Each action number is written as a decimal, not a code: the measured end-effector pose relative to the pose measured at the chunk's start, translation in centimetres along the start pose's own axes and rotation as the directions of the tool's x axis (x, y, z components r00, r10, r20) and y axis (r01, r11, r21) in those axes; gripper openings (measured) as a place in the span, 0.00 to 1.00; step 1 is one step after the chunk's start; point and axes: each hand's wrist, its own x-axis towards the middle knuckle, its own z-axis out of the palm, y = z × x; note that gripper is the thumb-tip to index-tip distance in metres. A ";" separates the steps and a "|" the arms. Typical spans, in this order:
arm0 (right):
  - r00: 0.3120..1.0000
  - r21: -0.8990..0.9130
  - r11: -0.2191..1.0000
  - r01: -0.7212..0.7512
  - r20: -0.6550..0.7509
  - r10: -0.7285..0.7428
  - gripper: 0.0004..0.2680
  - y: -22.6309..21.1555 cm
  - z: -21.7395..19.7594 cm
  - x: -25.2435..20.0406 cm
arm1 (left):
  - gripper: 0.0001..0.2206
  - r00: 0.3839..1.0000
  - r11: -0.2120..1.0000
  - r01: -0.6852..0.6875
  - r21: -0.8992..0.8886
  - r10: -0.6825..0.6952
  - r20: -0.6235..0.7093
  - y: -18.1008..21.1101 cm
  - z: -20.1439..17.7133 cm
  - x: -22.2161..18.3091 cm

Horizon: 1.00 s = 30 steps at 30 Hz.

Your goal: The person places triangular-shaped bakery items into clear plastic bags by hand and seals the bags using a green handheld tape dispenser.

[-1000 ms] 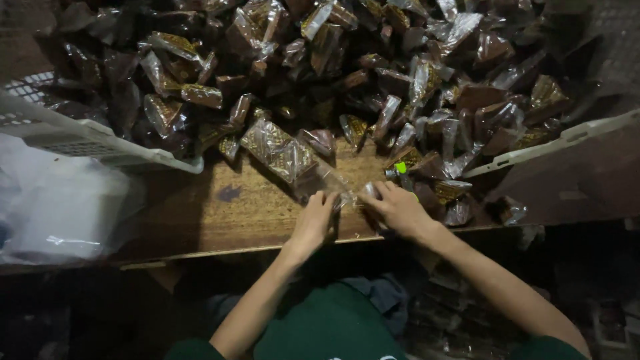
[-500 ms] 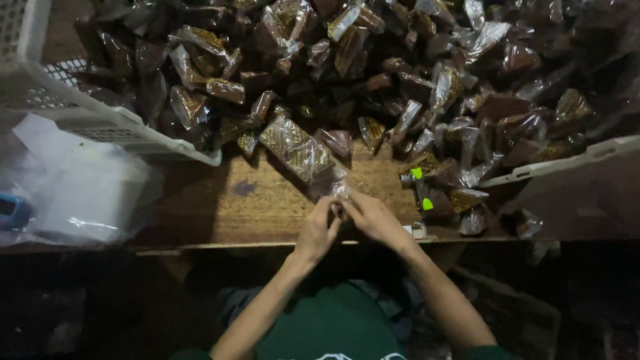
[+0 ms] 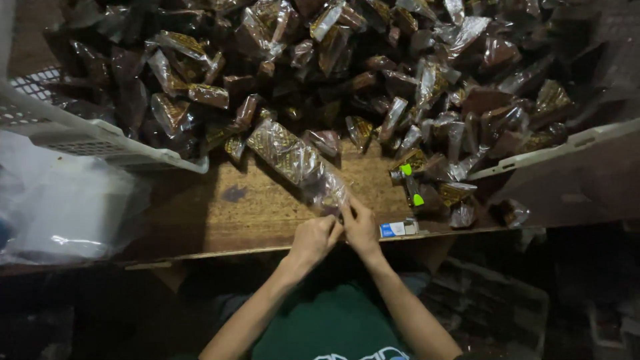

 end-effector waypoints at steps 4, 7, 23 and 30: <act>0.958 0.786 0.590 -0.185 0.011 0.286 0.09 -3.6 2.2 0.7 | 0.18 0.998 1.000 0.001 0.004 -0.001 0.066 -0.1 -1.0 0.8; 0.999 0.376 0.926 -0.043 0.043 0.029 0.16 3.8 3.1 1.0 | 0.19 0.996 0.999 -0.035 0.037 0.032 0.079 -2.1 0.8 0.8; 0.980 0.498 0.853 -0.157 0.189 0.070 0.08 -4.2 0.3 1.9 | 0.20 0.970 0.982 -0.185 -0.030 0.187 0.157 0.8 0.1 0.3; 0.653 -0.339 0.559 0.757 0.361 -0.665 0.17 -13.9 -5.3 0.8 | 0.19 0.902 0.926 -0.379 -0.010 0.366 -0.230 2.1 -13.4 2.2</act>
